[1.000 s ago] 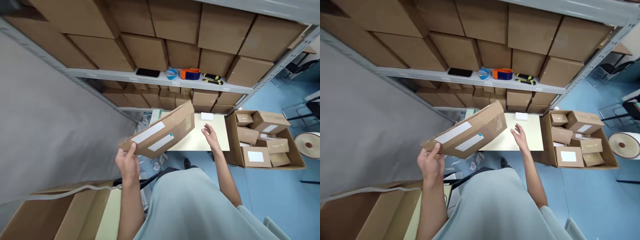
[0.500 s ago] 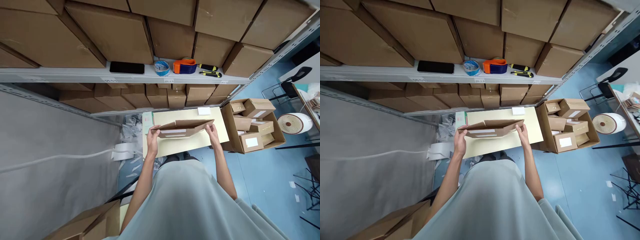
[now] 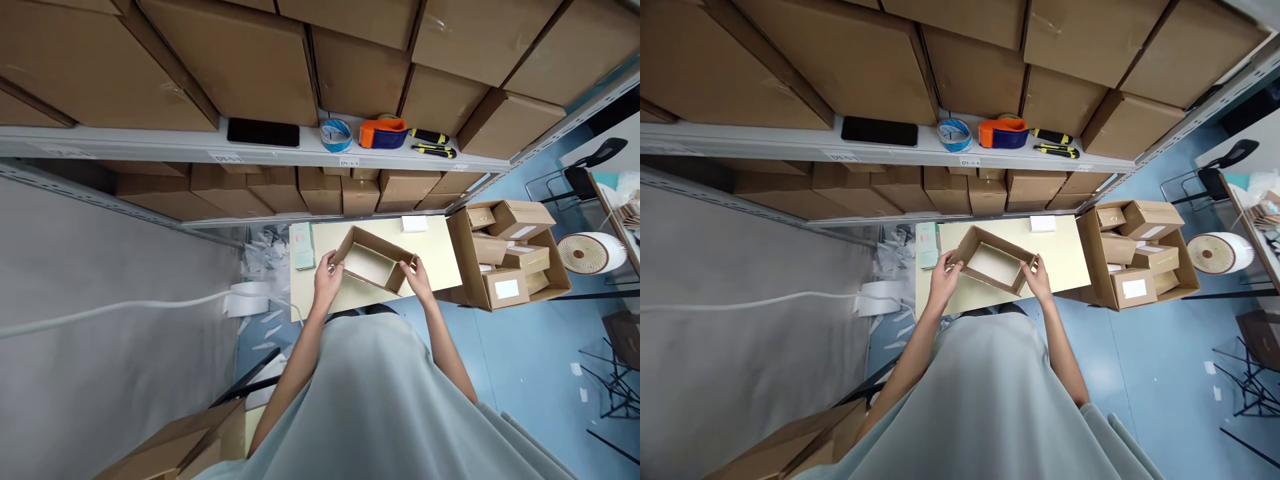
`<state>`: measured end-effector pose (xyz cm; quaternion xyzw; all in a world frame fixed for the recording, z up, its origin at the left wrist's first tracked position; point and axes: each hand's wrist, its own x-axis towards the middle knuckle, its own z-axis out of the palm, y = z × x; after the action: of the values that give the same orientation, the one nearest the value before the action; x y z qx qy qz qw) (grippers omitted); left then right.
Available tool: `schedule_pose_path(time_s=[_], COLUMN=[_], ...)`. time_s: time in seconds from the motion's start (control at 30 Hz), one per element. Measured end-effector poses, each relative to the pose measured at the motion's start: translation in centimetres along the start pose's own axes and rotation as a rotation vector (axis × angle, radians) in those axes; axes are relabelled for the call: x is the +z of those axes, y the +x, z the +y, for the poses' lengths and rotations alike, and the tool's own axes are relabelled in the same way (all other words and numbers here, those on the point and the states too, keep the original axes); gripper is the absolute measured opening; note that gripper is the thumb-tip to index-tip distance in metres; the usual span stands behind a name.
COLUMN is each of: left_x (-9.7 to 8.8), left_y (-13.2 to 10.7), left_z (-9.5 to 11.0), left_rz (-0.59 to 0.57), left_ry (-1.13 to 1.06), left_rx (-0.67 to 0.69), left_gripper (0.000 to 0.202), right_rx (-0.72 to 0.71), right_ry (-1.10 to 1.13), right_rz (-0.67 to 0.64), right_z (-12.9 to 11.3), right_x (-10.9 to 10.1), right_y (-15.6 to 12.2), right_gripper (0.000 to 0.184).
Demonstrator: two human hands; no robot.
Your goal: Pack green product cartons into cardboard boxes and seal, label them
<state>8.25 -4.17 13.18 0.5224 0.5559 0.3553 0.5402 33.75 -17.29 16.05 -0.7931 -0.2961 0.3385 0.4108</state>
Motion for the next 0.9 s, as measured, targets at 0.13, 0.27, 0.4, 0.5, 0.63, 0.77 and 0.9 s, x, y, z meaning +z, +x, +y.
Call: schedule_pose_path(time_s=[0.13, 0.27, 0.4, 0.5, 0.63, 0.77, 0.9], left_x=[-0.8, -0.5, 1.0, 2.1, 2.6, 2.2, 2.2], left_y=[-0.1, -1.6, -3.7, -5.1, -6.0, -5.5, -4.3], left_z=[1.3, 1.9, 1.9, 1.8, 1.5, 1.0, 0.2], left_rz=[0.016, 0.034, 0.072, 0.033, -0.155, -0.176, -0.126], left_ry=[0.188, 0.278, 0.326, 0.395, 0.526, 0.554, 0.561], left_rx=[0.027, 0.056, 0.131, 0.174, 0.288, 0.284, 0.230], left_gripper=[0.026, 0.021, 0.019, 0.027, 0.042, 0.058, 0.066], right_rx=[0.047, -0.072, -0.180, -0.259, -0.320, -0.323, -0.363], right_ry=[-0.135, -0.212, -0.122, -0.063, -0.071, -0.126, -0.206], right_rz=[0.022, 0.022, 0.008, -0.061, -0.236, -0.477, -0.622], right_z=[0.1, -0.5, -1.0, -0.8, 0.2, 1.4, 2.1], right_x=[-2.0, -2.8, -3.0, -3.4, -5.4, -8.4, -9.3], right_y=[0.5, 2.6, 4.9, 5.7, 6.0, 6.6, 7.6], right_gripper=[0.090, 0.087, 0.085, 0.071, 0.053, 0.054, 0.065])
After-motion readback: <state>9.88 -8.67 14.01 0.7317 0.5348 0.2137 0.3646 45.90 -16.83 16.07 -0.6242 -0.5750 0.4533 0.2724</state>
